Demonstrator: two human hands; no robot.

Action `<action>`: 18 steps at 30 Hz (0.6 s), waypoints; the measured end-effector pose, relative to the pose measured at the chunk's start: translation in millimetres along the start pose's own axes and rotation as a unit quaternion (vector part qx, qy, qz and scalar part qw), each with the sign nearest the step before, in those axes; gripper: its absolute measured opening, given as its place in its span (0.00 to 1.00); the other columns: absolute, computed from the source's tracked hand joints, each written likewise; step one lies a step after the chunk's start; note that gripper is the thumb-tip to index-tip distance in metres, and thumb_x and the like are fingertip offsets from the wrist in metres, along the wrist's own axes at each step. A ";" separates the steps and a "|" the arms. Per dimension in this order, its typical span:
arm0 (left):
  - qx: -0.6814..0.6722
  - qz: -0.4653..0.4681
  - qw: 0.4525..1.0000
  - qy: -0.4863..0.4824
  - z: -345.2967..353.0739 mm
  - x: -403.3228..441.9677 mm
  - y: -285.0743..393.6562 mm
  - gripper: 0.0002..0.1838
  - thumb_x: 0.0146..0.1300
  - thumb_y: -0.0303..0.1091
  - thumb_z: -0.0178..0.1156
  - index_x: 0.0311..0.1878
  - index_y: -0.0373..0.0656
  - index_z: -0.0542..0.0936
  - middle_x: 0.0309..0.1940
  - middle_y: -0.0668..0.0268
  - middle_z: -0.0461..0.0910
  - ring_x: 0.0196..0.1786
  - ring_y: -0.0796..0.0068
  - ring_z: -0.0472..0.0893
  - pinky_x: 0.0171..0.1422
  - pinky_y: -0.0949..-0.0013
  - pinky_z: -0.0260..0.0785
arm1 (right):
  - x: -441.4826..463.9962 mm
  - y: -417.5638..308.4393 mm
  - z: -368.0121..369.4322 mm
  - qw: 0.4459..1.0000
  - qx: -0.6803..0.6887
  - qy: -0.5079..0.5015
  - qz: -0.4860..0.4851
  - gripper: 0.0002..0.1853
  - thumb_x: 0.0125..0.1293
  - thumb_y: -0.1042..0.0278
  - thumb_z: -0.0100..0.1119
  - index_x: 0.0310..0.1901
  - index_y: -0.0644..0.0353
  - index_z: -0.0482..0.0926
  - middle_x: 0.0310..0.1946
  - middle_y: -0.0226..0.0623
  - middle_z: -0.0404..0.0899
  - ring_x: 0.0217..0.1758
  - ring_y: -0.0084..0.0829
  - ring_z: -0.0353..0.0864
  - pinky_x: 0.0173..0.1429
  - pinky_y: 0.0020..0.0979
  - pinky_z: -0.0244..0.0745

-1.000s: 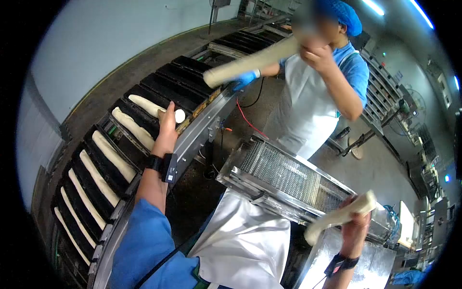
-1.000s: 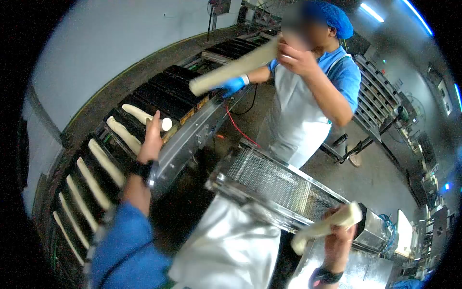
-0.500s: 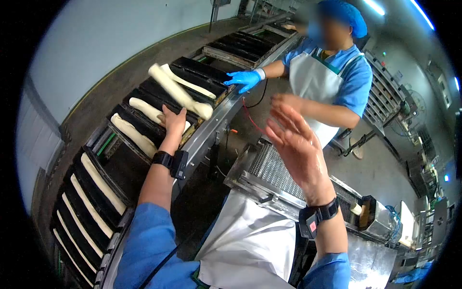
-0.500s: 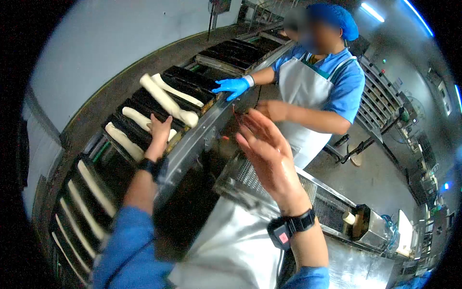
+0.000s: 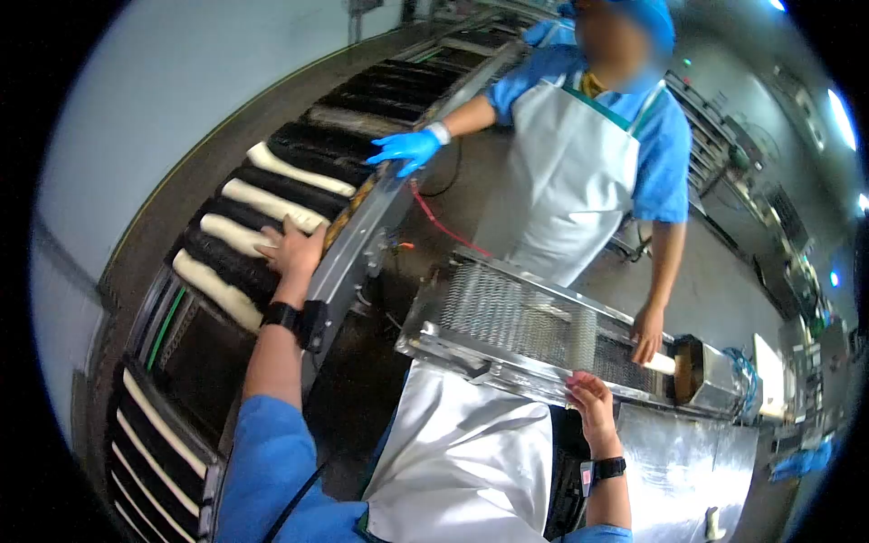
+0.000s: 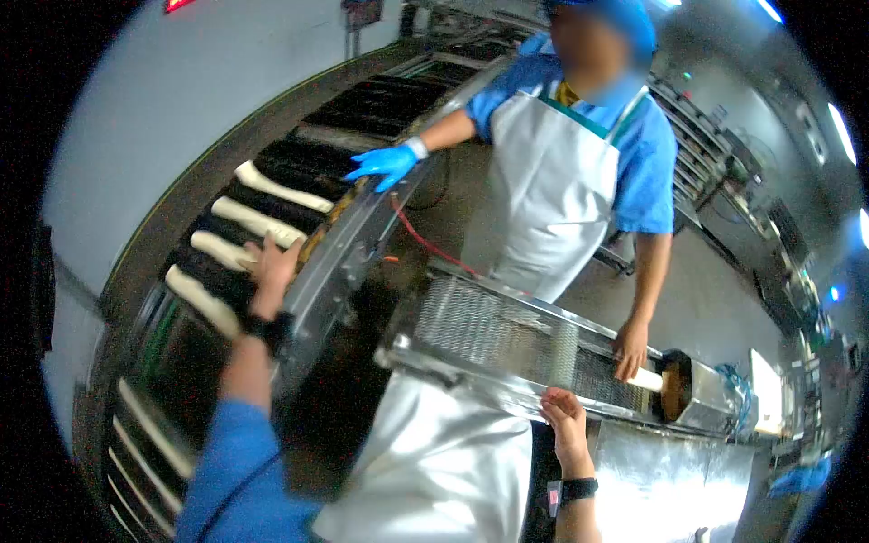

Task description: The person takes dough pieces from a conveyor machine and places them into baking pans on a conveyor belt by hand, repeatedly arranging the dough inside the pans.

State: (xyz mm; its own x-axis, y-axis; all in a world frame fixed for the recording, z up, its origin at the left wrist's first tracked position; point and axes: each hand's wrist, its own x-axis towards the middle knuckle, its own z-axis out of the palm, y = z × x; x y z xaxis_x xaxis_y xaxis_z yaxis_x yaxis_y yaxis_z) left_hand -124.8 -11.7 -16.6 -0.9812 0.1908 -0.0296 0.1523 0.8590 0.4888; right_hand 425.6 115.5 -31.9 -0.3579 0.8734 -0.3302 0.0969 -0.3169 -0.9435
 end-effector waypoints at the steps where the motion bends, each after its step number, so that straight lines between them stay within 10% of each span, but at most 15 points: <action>1: 0.036 0.008 0.999 -0.017 -14.3 -9.2 12.7 0.44 0.62 0.62 0.54 0.76 0.54 0.52 0.75 0.43 0.37 0.77 0.40 0.32 0.73 0.29 0.37 | -1.3 6.6 -12.9 1.000 0.009 0.018 -0.005 0.15 0.62 0.78 0.57 0.52 0.64 0.74 0.47 0.34 0.78 0.50 0.28 0.77 0.57 0.30 0.73; 5: 0.123 0.079 0.989 -0.019 -18.9 -16.2 18.6 0.38 0.65 0.66 0.44 0.73 0.54 0.62 0.77 0.58 0.44 0.78 0.48 0.35 0.72 0.26 0.37 | -10.2 17.1 -63.8 0.832 -0.505 0.185 -0.139 0.32 0.51 0.66 0.69 0.57 0.67 0.68 0.57 0.53 0.68 0.63 0.51 0.64 0.68 0.44 0.62; 9: 0.170 0.144 0.975 -0.018 -9.8 -3.1 19.7 0.34 0.69 0.62 0.43 0.70 0.50 0.66 0.70 0.59 0.61 0.76 0.58 0.50 0.72 0.27 0.37 | 3.9 47.6 -122.2 0.766 -0.585 0.212 -0.161 0.45 0.52 0.58 0.71 0.66 0.71 0.57 0.66 0.62 0.56 0.69 0.59 0.55 0.73 0.49 0.52; 12: 0.170 0.169 0.971 -0.006 -7.9 -9.7 19.5 0.30 0.70 0.58 0.44 0.67 0.49 0.70 0.64 0.59 0.69 0.72 0.61 0.61 0.71 0.27 0.38 | 0.1 36.4 -114.8 0.725 -0.641 0.251 0.022 0.62 0.51 0.42 0.69 0.72 0.74 0.40 0.74 0.64 0.34 0.77 0.59 0.37 0.79 0.47 0.38; 18: 0.097 0.230 0.968 0.035 -1.7 -8.1 13.4 0.23 0.69 0.51 0.50 0.58 0.49 0.79 0.53 0.59 0.79 0.61 0.61 0.74 0.72 0.32 0.40 | 3.0 42.0 -118.2 0.689 -0.672 0.270 0.028 0.64 0.53 0.36 0.65 0.70 0.78 0.35 0.73 0.66 0.33 0.78 0.59 0.33 0.80 0.47 0.32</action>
State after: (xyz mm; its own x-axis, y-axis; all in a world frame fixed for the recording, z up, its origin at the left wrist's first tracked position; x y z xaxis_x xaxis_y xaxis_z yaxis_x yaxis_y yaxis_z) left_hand -115.1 -2.6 -8.4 -0.8093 0.5466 0.2150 0.5870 0.7659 0.2623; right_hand 538.4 148.5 -76.0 0.0442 0.9989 0.0122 0.9989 -0.0444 0.0159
